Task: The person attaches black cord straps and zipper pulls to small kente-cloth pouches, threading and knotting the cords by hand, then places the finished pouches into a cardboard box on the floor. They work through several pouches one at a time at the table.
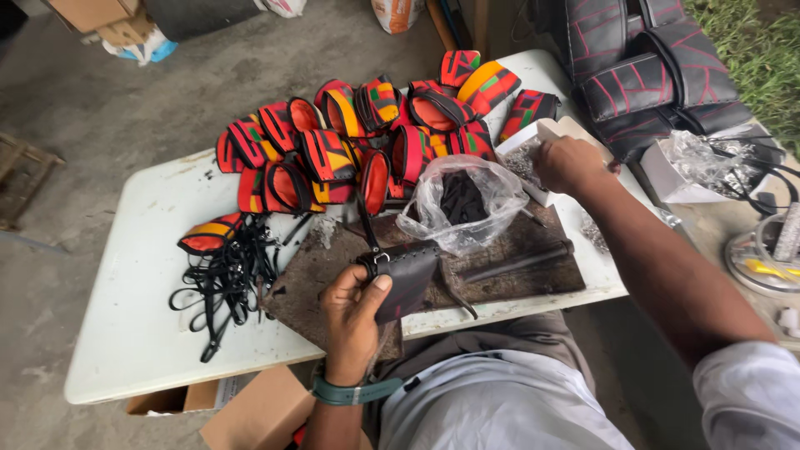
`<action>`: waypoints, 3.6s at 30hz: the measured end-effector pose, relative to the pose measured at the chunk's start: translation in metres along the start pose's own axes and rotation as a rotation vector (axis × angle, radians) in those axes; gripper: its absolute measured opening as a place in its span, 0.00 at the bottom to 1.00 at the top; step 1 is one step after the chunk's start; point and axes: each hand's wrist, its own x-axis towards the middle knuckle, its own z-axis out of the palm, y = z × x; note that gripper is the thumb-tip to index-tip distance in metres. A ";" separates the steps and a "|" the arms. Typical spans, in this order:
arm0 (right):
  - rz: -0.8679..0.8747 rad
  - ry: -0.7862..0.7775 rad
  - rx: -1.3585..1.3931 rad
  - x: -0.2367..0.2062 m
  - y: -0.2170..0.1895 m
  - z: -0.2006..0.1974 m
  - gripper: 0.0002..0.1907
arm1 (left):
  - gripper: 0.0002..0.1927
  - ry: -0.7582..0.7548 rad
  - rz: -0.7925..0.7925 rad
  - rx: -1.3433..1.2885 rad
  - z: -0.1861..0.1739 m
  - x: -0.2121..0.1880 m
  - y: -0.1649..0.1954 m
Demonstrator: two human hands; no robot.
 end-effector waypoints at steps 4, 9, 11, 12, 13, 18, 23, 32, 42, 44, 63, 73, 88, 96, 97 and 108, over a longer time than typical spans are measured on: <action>0.016 -0.118 -0.100 0.028 0.013 0.032 0.14 | 0.08 0.032 -0.028 0.018 0.006 0.004 -0.002; 0.158 -0.262 -0.065 0.027 0.003 0.032 0.17 | 0.08 0.035 -0.075 -0.017 0.014 0.013 -0.004; 0.145 -0.180 -0.051 0.028 0.000 0.030 0.19 | 0.07 0.033 -0.009 0.043 0.015 0.018 -0.009; 0.122 -0.153 -0.048 0.027 -0.002 0.030 0.20 | 0.06 0.052 0.016 0.075 0.015 0.016 -0.011; 0.124 -0.182 -0.052 0.027 -0.002 0.029 0.20 | 0.06 0.062 0.016 0.047 0.013 0.014 -0.014; 0.198 -0.214 -0.007 0.026 0.003 0.027 0.18 | 0.06 0.045 0.090 -0.022 0.012 0.015 -0.028; 0.179 -0.260 0.016 0.027 -0.002 0.019 0.18 | 0.06 0.094 0.021 0.094 0.013 0.017 -0.029; 0.076 -0.294 -0.097 0.018 0.001 0.027 0.17 | 0.06 0.095 0.060 0.054 0.016 0.014 -0.037; 0.107 -0.356 -0.084 0.037 0.010 0.037 0.20 | 0.08 0.094 0.000 0.083 0.038 0.017 -0.037; 0.129 -0.188 0.044 0.036 0.015 0.041 0.17 | 0.08 0.073 -0.020 0.108 0.041 0.020 -0.040; -0.495 0.409 1.221 -0.170 -0.085 -0.082 0.04 | 0.06 0.054 0.082 0.141 0.043 0.020 -0.025; -0.446 0.511 1.077 -0.196 -0.159 -0.075 0.22 | 0.05 -0.080 0.052 0.012 0.046 0.004 -0.006; -0.445 0.367 1.332 -0.193 -0.154 -0.068 0.23 | 0.05 -0.111 0.433 0.436 0.050 -0.004 0.021; -0.450 0.041 1.288 -0.179 -0.134 -0.108 0.23 | 0.05 -0.273 0.428 0.518 0.046 0.001 0.026; -0.388 0.029 1.262 -0.180 -0.136 -0.111 0.23 | 0.05 -0.299 0.440 0.497 0.045 0.002 0.023; -0.209 0.023 0.676 -0.191 -0.100 -0.138 0.43 | 0.06 -0.185 -0.158 -0.437 0.049 0.009 -0.013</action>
